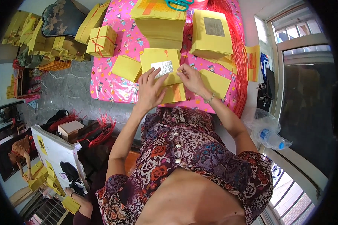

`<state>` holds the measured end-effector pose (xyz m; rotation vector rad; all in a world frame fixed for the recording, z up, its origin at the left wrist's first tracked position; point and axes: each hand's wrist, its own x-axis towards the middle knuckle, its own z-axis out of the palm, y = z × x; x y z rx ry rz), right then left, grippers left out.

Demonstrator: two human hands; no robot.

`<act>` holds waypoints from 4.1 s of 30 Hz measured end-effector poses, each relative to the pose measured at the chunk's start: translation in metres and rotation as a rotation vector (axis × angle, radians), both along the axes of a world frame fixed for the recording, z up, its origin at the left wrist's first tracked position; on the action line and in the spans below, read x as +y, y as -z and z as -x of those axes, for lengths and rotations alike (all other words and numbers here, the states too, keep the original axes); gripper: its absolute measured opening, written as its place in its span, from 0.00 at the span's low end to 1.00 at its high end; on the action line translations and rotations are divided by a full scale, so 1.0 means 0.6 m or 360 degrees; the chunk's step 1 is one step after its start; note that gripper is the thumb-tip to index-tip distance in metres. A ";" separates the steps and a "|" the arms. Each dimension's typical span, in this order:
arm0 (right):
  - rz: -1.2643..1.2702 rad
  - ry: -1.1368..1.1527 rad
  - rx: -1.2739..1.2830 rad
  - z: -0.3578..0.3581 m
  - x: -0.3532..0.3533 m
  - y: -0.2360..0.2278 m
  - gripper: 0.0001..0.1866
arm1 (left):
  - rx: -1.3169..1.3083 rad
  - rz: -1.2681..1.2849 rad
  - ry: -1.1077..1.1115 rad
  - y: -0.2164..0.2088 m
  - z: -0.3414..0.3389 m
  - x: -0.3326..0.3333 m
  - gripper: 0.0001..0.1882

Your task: Folding and bundling stacks of yellow paper into packages using red bands.

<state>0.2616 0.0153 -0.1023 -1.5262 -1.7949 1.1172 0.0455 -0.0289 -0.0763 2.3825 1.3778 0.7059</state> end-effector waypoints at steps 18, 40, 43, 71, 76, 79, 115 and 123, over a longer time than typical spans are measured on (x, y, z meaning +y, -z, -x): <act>-0.0108 0.0202 -0.0091 0.025 0.162 0.093 0.11 | 0.0297 0.0102 -0.0177 0.104 -0.040 0.039 0.38; -0.0634 -0.0568 -0.0570 0.121 0.184 0.074 0.14 | 0.0208 0.0127 -0.0166 0.116 -0.039 0.043 0.36; -0.0591 -0.0544 -0.0539 0.124 0.185 0.074 0.14 | 0.0211 0.0188 -0.0180 0.111 -0.038 0.040 0.37; -0.0688 -0.0448 -0.0556 0.131 0.175 0.083 0.09 | 0.0263 0.0056 -0.0313 0.087 -0.032 0.003 0.37; -0.0693 -0.0416 -0.0607 0.128 0.173 0.084 0.09 | 0.0272 0.0077 -0.0207 0.083 -0.022 0.006 0.37; -0.0729 -0.0396 -0.0559 0.126 0.168 0.078 0.09 | 0.0309 0.0068 -0.0171 0.082 -0.020 0.008 0.37; -0.0496 -0.0270 -0.0328 0.066 0.015 0.092 0.11 | 0.0040 0.0394 0.0097 0.123 0.041 -0.006 0.42; -0.0724 -0.0503 -0.0355 0.053 0.034 0.075 0.21 | -0.0498 0.0502 -0.0114 0.124 0.048 0.013 0.29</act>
